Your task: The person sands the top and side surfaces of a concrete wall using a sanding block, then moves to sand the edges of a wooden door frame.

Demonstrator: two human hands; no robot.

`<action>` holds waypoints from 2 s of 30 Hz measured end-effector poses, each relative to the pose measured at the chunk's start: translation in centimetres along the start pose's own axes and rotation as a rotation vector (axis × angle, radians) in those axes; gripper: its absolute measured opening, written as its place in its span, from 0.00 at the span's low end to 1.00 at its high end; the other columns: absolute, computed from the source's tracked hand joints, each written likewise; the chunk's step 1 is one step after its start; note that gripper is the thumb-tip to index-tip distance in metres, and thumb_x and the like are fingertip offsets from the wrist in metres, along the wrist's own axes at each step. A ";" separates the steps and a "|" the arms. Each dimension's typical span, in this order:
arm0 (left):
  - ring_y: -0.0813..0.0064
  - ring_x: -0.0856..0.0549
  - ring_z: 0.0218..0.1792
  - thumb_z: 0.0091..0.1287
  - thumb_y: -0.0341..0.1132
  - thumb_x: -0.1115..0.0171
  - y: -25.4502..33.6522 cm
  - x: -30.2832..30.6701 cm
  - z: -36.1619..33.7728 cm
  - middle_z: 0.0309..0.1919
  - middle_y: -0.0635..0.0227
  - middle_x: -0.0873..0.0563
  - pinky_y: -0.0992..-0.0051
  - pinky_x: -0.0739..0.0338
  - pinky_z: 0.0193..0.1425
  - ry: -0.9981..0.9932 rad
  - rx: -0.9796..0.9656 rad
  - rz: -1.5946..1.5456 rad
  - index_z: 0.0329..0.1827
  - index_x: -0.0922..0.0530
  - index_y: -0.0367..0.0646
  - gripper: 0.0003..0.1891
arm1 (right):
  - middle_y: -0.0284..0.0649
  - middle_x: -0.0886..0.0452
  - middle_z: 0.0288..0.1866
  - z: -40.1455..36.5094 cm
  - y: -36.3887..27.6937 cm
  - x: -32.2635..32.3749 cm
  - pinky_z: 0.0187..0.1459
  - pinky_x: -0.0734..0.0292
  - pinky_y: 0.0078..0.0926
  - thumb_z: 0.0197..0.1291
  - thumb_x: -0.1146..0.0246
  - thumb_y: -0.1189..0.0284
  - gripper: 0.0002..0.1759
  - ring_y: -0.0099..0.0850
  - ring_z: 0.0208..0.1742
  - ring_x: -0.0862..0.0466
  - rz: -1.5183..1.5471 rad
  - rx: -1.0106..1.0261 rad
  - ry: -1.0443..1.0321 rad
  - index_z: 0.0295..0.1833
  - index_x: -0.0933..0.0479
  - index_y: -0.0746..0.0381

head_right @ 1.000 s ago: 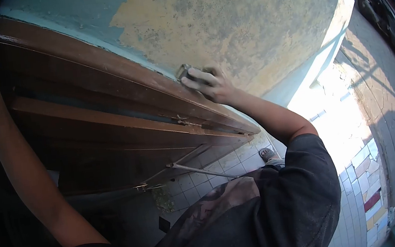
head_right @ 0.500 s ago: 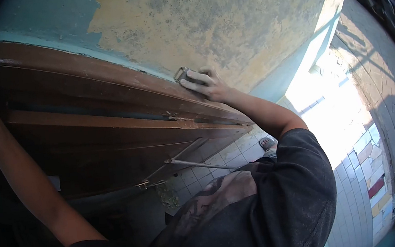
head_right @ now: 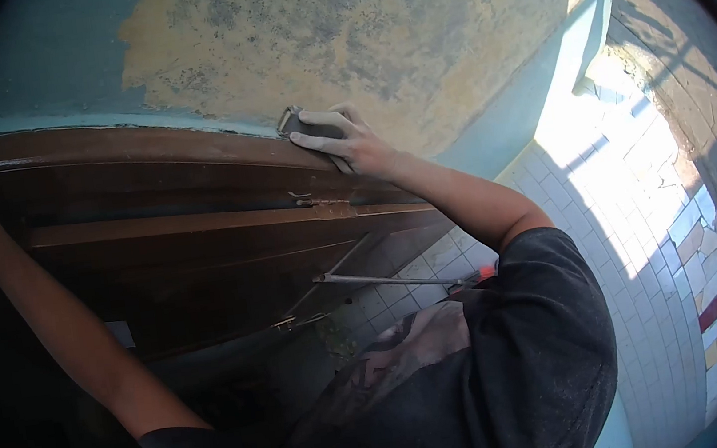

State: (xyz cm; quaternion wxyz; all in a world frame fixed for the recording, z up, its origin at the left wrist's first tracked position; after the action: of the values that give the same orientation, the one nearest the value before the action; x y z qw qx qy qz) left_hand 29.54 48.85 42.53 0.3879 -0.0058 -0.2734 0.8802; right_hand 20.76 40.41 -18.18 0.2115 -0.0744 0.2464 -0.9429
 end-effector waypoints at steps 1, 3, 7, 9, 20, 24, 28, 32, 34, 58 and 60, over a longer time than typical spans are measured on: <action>0.59 0.18 0.67 0.73 0.39 0.40 -0.7 0.1 -0.1 0.67 0.57 0.17 0.54 0.32 0.78 0.009 0.056 0.128 0.70 0.20 0.42 0.24 | 0.39 0.27 0.74 -1.5 0.6 -0.1 0.66 0.23 0.42 0.61 0.30 0.76 0.32 0.47 0.61 0.25 -0.028 -0.064 -0.003 0.70 0.18 0.39; 0.63 0.19 0.70 0.75 0.42 0.40 1.5 1.0 -1.6 0.70 0.58 0.17 0.53 0.31 0.77 0.006 0.092 0.029 0.69 0.18 0.45 0.23 | 0.42 0.26 0.72 -2.8 0.9 0.1 0.66 0.23 0.43 0.63 0.30 0.76 0.29 0.47 0.61 0.25 -0.007 -0.134 0.077 0.69 0.17 0.41; 0.61 0.26 0.77 0.75 0.44 0.43 10.6 2.3 -6.3 0.74 0.62 0.20 0.46 0.43 0.84 -0.039 -0.251 -0.027 0.76 0.24 0.52 0.27 | 0.47 0.23 0.61 -3.8 1.1 1.1 0.64 0.26 0.45 0.65 0.30 0.73 0.20 0.49 0.60 0.25 0.054 -0.303 0.198 0.63 0.17 0.51; 0.64 0.29 0.80 0.74 0.45 0.44 14.6 0.9 -10.5 0.76 0.65 0.23 0.42 0.51 0.87 -0.119 -0.322 0.205 0.81 0.31 0.55 0.31 | 0.48 0.22 0.54 -3.9 1.7 1.8 0.60 0.28 0.45 0.65 0.30 0.74 0.18 0.49 0.59 0.25 0.026 -0.364 0.131 0.59 0.22 0.58; 0.38 0.51 0.85 0.72 0.63 0.37 27.5 -7.2 -27.4 0.85 0.41 0.47 0.44 0.59 0.88 -0.681 0.006 -0.043 0.87 0.49 0.39 0.52 | 0.55 0.18 0.56 -38.4 8.1 25.2 0.61 0.24 0.49 0.62 0.29 0.69 0.29 0.53 0.56 0.16 -0.289 -1.398 0.276 0.66 0.32 0.61; 0.33 0.63 0.85 0.71 0.64 0.37 28.6 -9.2 -29.2 0.87 0.42 0.63 0.42 0.65 0.88 -0.534 0.215 -0.194 0.89 0.63 0.39 0.58 | 0.56 0.21 0.65 -53.6 -0.4 46.1 0.71 0.27 0.51 0.65 0.36 0.65 0.31 0.54 0.71 0.24 -0.924 -2.015 0.012 0.72 0.36 0.58; 0.36 0.66 0.86 0.74 0.66 0.44 30.1 -11.3 -31.8 0.87 0.44 0.65 0.39 0.68 0.87 -0.456 0.238 -0.064 0.89 0.64 0.40 0.56 | 0.55 0.22 0.70 -58.1 -10.1 59.1 0.72 0.27 0.49 0.67 0.38 0.63 0.33 0.52 0.74 0.25 -1.124 -2.307 0.347 0.75 0.35 0.64; 0.35 0.68 0.86 0.75 0.70 0.52 33.0 -13.9 -36.6 0.87 0.43 0.64 0.35 0.73 0.85 -0.325 0.437 -0.139 0.89 0.63 0.40 0.55 | 0.56 0.21 0.69 -62.7 -9.1 65.0 0.72 0.26 0.49 0.65 0.37 0.66 0.34 0.54 0.71 0.21 -1.091 -2.201 0.240 0.74 0.35 0.65; 0.33 0.69 0.85 0.76 0.69 0.53 36.3 -16.2 -40.6 0.87 0.41 0.65 0.33 0.74 0.84 -0.284 0.488 -0.142 0.89 0.63 0.39 0.54 | 0.57 0.19 0.68 -61.5 -7.4 65.7 0.71 0.27 0.48 0.63 0.37 0.67 0.34 0.54 0.68 0.18 -1.022 -2.207 0.413 0.74 0.34 0.64; 0.26 0.74 0.83 0.78 0.63 0.54 80.1 -31.8 -32.9 0.87 0.38 0.65 0.20 0.85 0.71 -0.104 0.682 -0.082 0.89 0.52 0.39 0.47 | 0.48 0.18 0.59 -55.5 15.1 88.2 0.60 0.21 0.31 0.65 0.32 0.76 0.27 0.35 0.58 0.16 -0.720 -1.453 1.371 0.68 0.29 0.70; 0.26 0.70 0.83 0.77 0.63 0.52 86.0 -32.9 -33.1 0.87 0.37 0.60 0.18 0.83 0.71 -0.092 0.564 -0.106 0.88 0.48 0.38 0.47 | 0.46 0.18 0.57 -52.2 18.8 89.8 0.59 0.20 0.31 0.65 0.32 0.77 0.26 0.34 0.56 0.15 -0.699 -1.476 1.438 0.66 0.29 0.70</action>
State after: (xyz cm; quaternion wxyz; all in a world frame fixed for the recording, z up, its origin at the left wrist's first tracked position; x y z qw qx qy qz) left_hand 1.44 -5.24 -34.01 0.4068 0.1567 -0.0350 0.8993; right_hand -65.96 9.05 -69.55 -0.3588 0.3204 0.7834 -0.3935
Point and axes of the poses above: each hand's wrist, its own z-axis towards the middle knuckle, its own x-axis out of the back of the hand, y = z × x, the point moved 9 cm from there along z, towards the middle knuckle
